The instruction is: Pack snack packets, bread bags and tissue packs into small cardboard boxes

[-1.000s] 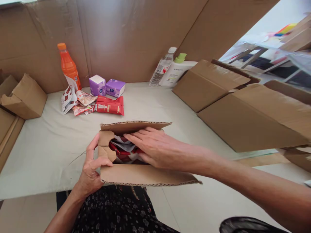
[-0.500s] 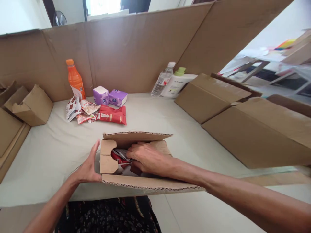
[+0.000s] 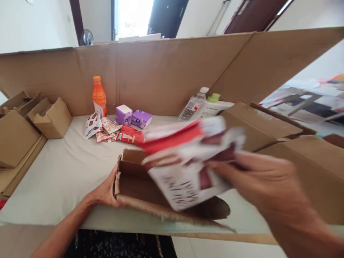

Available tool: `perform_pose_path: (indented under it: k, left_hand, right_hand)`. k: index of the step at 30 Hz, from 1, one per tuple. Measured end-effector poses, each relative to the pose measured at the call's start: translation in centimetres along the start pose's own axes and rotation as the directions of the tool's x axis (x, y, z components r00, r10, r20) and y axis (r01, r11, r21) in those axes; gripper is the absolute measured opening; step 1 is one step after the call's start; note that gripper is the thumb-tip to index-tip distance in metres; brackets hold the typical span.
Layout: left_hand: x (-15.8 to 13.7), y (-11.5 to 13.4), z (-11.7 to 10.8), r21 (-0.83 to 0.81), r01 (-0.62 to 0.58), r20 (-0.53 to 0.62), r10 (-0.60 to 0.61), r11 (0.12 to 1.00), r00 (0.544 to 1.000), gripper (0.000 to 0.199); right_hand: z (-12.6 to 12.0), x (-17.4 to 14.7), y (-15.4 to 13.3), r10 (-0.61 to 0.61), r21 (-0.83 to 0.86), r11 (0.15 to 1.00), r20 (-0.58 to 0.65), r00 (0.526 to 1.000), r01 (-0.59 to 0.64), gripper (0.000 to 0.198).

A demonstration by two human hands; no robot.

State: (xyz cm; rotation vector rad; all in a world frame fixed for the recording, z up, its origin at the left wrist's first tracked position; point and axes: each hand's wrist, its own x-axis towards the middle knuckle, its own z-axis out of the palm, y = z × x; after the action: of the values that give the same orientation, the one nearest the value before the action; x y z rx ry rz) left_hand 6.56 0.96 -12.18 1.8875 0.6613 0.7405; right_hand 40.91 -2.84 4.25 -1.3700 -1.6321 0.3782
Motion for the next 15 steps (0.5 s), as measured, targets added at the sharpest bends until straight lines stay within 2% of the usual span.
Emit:
perform_pose_path:
  k: [2,4,6,9,12,13,15]
  left_hand:
    - [-1.4,0.5,-0.2,0.005,0.019,-0.035,-0.019,1.000,0.999,0.145]
    - [-3.0,1.3,-0.4,0.005,0.056,-0.077,-0.055,0.998,0.995,0.143]
    - [-5.0,2.3,-0.7,0.006,0.100,-0.152,-0.098,0.995,0.984,0.140]
    - [-8.8,3.4,-1.4,0.022,0.159,-0.308,-0.145,0.987,0.940,0.132]
    - [-13.1,4.2,-2.3,0.072,0.251,-0.488,-0.185,0.965,0.853,0.120]
    - [-14.5,4.4,-2.6,0.085,0.294,-0.558,-0.199,0.952,0.806,0.116]
    - [-16.8,4.9,-3.6,0.068,0.389,-0.698,-0.234,0.919,0.676,0.110]
  right_hand:
    - [-1.1,1.9,-0.5,0.219,0.169,0.968,-0.190,0.957,-0.188,0.025]
    - [-0.7,4.5,-0.4,0.324,0.341,0.909,-0.220,0.920,-0.239,0.035]
    - [1.2,7.2,0.3,0.325,0.407,0.880,-0.145,0.934,-0.243,0.041]
    - [5.6,11.2,2.4,0.257,0.401,0.881,0.040,0.966,-0.251,0.043]
    - [10.4,14.0,4.9,0.197,0.374,0.887,0.224,0.954,-0.271,0.040]
    - [11.9,14.7,5.8,0.185,0.351,0.894,0.273,0.944,-0.277,0.038]
    - [14.3,15.5,7.5,0.162,0.283,0.922,0.341,0.926,-0.266,0.035]
